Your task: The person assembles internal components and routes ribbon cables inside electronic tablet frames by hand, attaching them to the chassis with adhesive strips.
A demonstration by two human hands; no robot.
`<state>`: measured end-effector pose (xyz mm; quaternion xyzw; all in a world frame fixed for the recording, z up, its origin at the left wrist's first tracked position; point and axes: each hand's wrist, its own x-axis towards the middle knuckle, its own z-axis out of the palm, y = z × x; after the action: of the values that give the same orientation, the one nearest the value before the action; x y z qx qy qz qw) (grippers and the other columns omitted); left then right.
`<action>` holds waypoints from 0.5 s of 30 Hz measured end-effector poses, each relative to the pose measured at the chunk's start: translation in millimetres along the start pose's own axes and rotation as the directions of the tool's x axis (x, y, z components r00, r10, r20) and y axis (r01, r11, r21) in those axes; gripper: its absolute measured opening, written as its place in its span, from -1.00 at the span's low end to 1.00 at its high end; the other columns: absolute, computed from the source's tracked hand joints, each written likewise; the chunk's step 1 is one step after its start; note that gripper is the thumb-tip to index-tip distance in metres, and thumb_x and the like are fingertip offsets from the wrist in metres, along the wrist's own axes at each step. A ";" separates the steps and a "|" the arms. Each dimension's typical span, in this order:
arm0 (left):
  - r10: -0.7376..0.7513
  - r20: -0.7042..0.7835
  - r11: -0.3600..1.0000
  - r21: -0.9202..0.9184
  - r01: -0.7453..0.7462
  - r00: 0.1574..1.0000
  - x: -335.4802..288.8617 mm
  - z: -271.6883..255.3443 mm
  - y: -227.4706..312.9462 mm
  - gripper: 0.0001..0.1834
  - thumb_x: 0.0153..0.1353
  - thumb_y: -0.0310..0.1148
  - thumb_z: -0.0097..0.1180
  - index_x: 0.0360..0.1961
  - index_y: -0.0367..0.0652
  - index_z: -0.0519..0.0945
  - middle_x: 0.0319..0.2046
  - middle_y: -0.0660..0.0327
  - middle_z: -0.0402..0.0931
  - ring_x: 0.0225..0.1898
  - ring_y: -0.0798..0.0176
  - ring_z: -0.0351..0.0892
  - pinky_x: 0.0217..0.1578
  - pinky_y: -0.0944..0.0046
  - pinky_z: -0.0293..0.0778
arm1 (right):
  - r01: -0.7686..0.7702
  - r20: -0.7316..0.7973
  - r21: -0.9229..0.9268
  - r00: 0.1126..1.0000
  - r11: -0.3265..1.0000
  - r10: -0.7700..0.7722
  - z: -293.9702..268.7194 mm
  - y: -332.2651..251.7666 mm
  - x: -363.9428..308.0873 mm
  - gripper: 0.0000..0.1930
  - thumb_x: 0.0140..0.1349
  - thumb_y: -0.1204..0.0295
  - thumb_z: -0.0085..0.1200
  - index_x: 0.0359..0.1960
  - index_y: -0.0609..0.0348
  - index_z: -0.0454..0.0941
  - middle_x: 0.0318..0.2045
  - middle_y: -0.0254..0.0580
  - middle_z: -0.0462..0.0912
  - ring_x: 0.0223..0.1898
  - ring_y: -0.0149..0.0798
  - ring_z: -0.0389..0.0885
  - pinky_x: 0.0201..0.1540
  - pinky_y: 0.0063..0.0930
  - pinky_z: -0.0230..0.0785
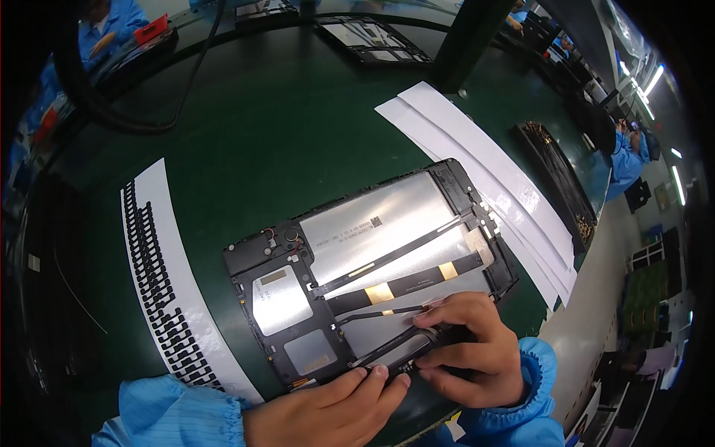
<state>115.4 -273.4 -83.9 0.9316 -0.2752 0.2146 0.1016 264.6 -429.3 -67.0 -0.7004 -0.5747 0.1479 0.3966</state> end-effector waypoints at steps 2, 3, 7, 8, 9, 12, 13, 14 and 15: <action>0.050 0.012 0.997 0.053 -0.051 0.999 -0.4 0.4 -3.2 -0.64 -0.15 -0.40 -0.08 -0.31 -0.44 0.46 -0.18 0.01 0.39 -0.17 0.10 0.40 -0.14 0.25 0.35 | 0.009 -0.010 -0.027 1.000 1.000 -0.010 -0.1 -0.9 -0.5 -0.81 -0.32 0.60 0.14 -0.54 0.20 0.53 -0.20 -0.08 0.48 -0.17 -0.07 0.40 -0.14 -0.31 0.23; 0.098 0.026 0.989 0.107 -0.100 0.995 -0.1 0.9 -5.4 -0.64 -0.15 -0.40 -0.08 -0.31 -0.44 0.47 -0.18 0.02 0.40 -0.17 0.11 0.40 -0.14 0.25 0.35 | 0.021 -0.020 -0.051 1.000 0.998 -0.022 -0.2 -1.4 -0.8 -0.82 -0.32 0.60 0.14 -0.55 0.22 0.52 -0.21 -0.08 0.48 -0.18 -0.07 0.40 -0.15 -0.31 0.23; 0.253 0.098 0.854 0.444 -0.270 0.962 -2.5 -1.4 -10.4 -0.64 -0.17 -0.41 -0.08 -0.31 -0.43 0.47 -0.18 0.03 0.40 -0.17 0.12 0.40 -0.14 0.26 0.34 | 0.074 -0.053 -0.090 0.995 0.993 -0.079 6.0 -1.0 2.7 -0.83 -0.33 0.61 0.13 -0.57 0.26 0.50 -0.27 -0.10 0.50 -0.21 -0.08 0.41 -0.18 -0.33 0.25; 0.161 0.044 0.942 0.291 -0.166 0.986 -2.8 -0.5 -8.7 -0.64 -0.17 -0.41 -0.08 -0.31 -0.42 0.47 -0.19 0.04 0.40 -0.18 0.13 0.40 -0.14 0.27 0.34 | 0.086 -0.050 -0.081 0.995 0.993 -0.091 7.4 -0.1 4.1 -0.83 -0.33 0.61 0.13 -0.57 0.26 0.50 -0.27 -0.10 0.50 -0.21 -0.08 0.41 -0.18 -0.33 0.25; 0.054 0.005 0.990 0.128 -0.055 0.999 -3.1 -0.6 -7.1 -0.64 -0.18 -0.42 -0.08 -0.31 -0.42 0.47 -0.19 0.04 0.40 -0.18 0.13 0.41 -0.15 0.28 0.34 | 0.110 -0.043 -0.131 0.992 0.985 -0.116 7.4 -0.1 5.8 -0.82 -0.35 0.62 0.12 -0.58 0.26 0.49 -0.29 -0.11 0.51 -0.21 -0.08 0.41 -0.19 -0.32 0.26; -0.108 -0.070 0.990 -0.096 0.101 0.992 1.8 7.0 8.4 -0.64 -0.17 -0.40 -0.07 -0.31 -0.40 0.46 -0.19 0.04 0.39 -0.18 0.16 0.39 -0.17 0.30 0.35 | 0.175 -0.040 -0.283 0.980 0.943 -0.194 4.9 -11.3 5.6 -0.83 -0.41 0.61 0.11 -0.63 0.20 0.50 -0.38 -0.19 0.52 -0.24 -0.08 0.40 -0.22 -0.30 0.27; -0.221 -0.131 0.945 -0.274 0.180 0.966 2.5 7.9 11.7 -0.64 -0.16 -0.39 -0.07 -0.30 -0.40 0.45 -0.19 0.04 0.39 -0.19 0.17 0.39 -0.18 0.31 0.35 | 0.190 -0.049 -0.319 0.975 0.929 -0.216 5.9 -12.4 3.4 -0.84 -0.41 0.61 0.10 -0.66 0.17 0.50 -0.43 -0.22 0.51 -0.25 -0.08 0.39 -0.21 -0.30 0.26; -0.131 -0.080 0.987 -0.102 0.123 0.988 2.5 -1.5 8.3 -0.64 -0.14 -0.37 -0.08 -0.29 -0.39 0.44 -0.17 0.03 0.38 -0.20 0.17 0.38 -0.17 0.29 0.34 | 0.172 -0.065 -0.342 0.976 0.924 -0.206 8.4 -13.9 1.8 -0.84 -0.42 0.62 0.10 -0.66 0.17 0.50 -0.45 -0.22 0.51 -0.26 -0.08 0.39 -0.22 -0.30 0.27; -0.092 0.059 0.978 -0.180 0.102 0.994 1.9 -1.1 6.7 -0.64 -0.12 -0.37 -0.10 -0.27 -0.38 0.43 -0.17 0.02 0.38 -0.19 0.14 0.39 -0.15 0.28 0.33 | 0.154 -0.082 -0.367 0.977 0.917 -0.197 10.5 -15.8 0.3 -0.83 -0.44 0.63 0.11 -0.67 0.17 0.49 -0.46 -0.23 0.50 -0.27 -0.08 0.39 -0.23 -0.30 0.27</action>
<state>112.8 -279.4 -81.6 0.9358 -0.2504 0.1596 0.1900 246.8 -424.6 -62.2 -0.7139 -0.6282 -0.0371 0.3070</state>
